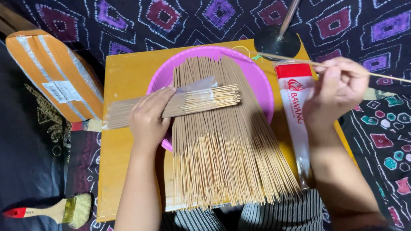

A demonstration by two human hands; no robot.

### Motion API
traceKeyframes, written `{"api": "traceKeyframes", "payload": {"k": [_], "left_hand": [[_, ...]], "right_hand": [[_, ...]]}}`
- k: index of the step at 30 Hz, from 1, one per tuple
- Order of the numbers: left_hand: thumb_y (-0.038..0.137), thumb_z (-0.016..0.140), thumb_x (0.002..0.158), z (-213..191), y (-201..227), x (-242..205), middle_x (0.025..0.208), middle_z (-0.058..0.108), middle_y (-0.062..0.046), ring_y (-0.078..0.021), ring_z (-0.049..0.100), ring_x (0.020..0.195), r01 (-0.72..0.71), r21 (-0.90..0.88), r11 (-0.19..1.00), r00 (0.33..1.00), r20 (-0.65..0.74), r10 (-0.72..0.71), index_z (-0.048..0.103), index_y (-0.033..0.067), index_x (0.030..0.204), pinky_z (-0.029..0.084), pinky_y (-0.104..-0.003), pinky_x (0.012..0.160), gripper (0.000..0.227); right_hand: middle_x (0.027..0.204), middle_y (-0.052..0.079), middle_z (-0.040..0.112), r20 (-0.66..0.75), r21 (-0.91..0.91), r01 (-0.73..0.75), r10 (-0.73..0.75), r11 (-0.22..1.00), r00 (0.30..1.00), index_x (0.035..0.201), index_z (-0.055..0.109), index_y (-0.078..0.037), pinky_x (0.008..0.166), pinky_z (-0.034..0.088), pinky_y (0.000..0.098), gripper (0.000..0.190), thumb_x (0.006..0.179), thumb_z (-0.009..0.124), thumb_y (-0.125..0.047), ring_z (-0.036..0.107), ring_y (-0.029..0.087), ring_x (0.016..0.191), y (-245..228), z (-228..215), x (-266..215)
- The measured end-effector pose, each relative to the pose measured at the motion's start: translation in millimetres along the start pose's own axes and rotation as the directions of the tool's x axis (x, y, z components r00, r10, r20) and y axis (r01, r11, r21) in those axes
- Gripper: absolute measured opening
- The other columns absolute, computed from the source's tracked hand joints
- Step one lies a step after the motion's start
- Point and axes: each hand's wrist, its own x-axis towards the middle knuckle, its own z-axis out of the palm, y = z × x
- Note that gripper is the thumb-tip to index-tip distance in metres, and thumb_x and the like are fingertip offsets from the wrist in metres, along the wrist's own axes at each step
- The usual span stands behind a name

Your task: The person bundles wooden sticks by gathering them, sliding them into a clear plastic sleeve, and wrapping a rubber band around the sleeve to secure the bundle.

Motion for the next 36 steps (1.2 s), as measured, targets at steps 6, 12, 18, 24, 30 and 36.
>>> {"api": "traceKeyframes", "payload": {"k": [6, 12, 18, 24, 30, 36], "left_hand": [[-0.012, 0.07, 0.067, 1, -3, -2, 0.114, 0.079, -0.002, -0.0199, 0.074, 0.11, 0.009, 0.007, 1.0, 1.0, -0.003, -0.009, 0.08, 0.0085, 0.112, 0.057, -0.034, 0.097, 0.05], [-0.006, 0.074, 0.069, 3, -5, -4, 0.112, 0.08, -0.001, -0.0193, 0.074, 0.109, 0.02, 0.024, 1.0, 1.0, 0.008, -0.02, 0.079, 0.0101, 0.112, 0.057, -0.033, 0.094, 0.046], [-0.005, 0.076, 0.071, 4, -6, -4, 0.112, 0.08, -0.002, -0.0196, 0.074, 0.109, 0.014, 0.022, 1.0, 1.0, 0.018, -0.014, 0.079, 0.0099, 0.112, 0.057, -0.034, 0.094, 0.043], [-0.005, 0.076, 0.072, 2, -3, -1, 0.112, 0.08, -0.002, -0.0193, 0.075, 0.106, -0.014, 0.007, 1.0, 1.0, 0.007, 0.014, 0.079, 0.008, 0.111, 0.058, -0.033, 0.092, 0.041], [-0.007, 0.073, 0.071, -1, -1, 0, 0.113, 0.079, -0.002, -0.0191, 0.075, 0.106, -0.009, 0.009, 1.0, 1.0, 0.015, 0.009, 0.078, 0.0071, 0.111, 0.057, -0.032, 0.091, 0.043], [-0.001, 0.078, 0.074, 3, -6, -4, 0.113, 0.08, -0.002, -0.0189, 0.075, 0.106, -0.021, 0.036, 0.999, 1.0, 0.015, 0.021, 0.078, 0.0084, 0.113, 0.058, -0.033, 0.093, 0.04]], "right_hand": [[0.111, 0.007, 0.062, -0.212, 0.356, -0.122, 0.207, 0.926, 0.955, 0.164, 0.031, -0.022, 0.087, 0.05, 0.025, 0.056, 0.121, 0.053, 0.006, 0.057, 0.014, 0.094, 65, -82, 14], [0.105, 0.014, 0.067, -0.314, 0.467, -0.072, 0.241, 0.881, 0.918, 0.171, 0.019, -0.03, 0.084, 0.052, 0.0257, 0.081, 0.118, 0.056, 0.018, 0.059, 0.018, 0.087, 72, -95, 22], [0.108, 0.012, 0.063, -0.238, 0.424, -0.119, 0.238, 0.898, 0.942, 0.174, 0.012, -0.034, 0.075, 0.04, 0.0217, 0.086, 0.12, 0.053, 0.018, 0.05, 0.016, 0.087, 75, -101, 17], [0.111, 0.013, 0.066, -0.144, 0.282, -0.183, 0.23, 0.942, 0.963, 0.174, 0.008, -0.037, 0.07, 0.037, 0.0219, 0.09, 0.121, 0.057, 0.016, 0.048, 0.014, 0.081, 53, -84, -4], [0.115, 0.015, 0.071, -0.024, 0.1, -0.235, 0.238, 0.967, 0.971, 0.174, 0.002, -0.041, 0.064, 0.034, 0.0221, 0.096, 0.123, 0.062, 0.013, 0.047, 0.012, 0.075, 39, -52, -18], [0.12, 0.014, 0.071, 0.003, 0.076, -0.252, 0.253, 0.965, 0.968, 0.174, -0.001, -0.039, 0.082, 0.042, 0.0224, 0.098, 0.121, 0.06, 0.017, 0.052, 0.013, 0.085, 40, -37, -31]]}}
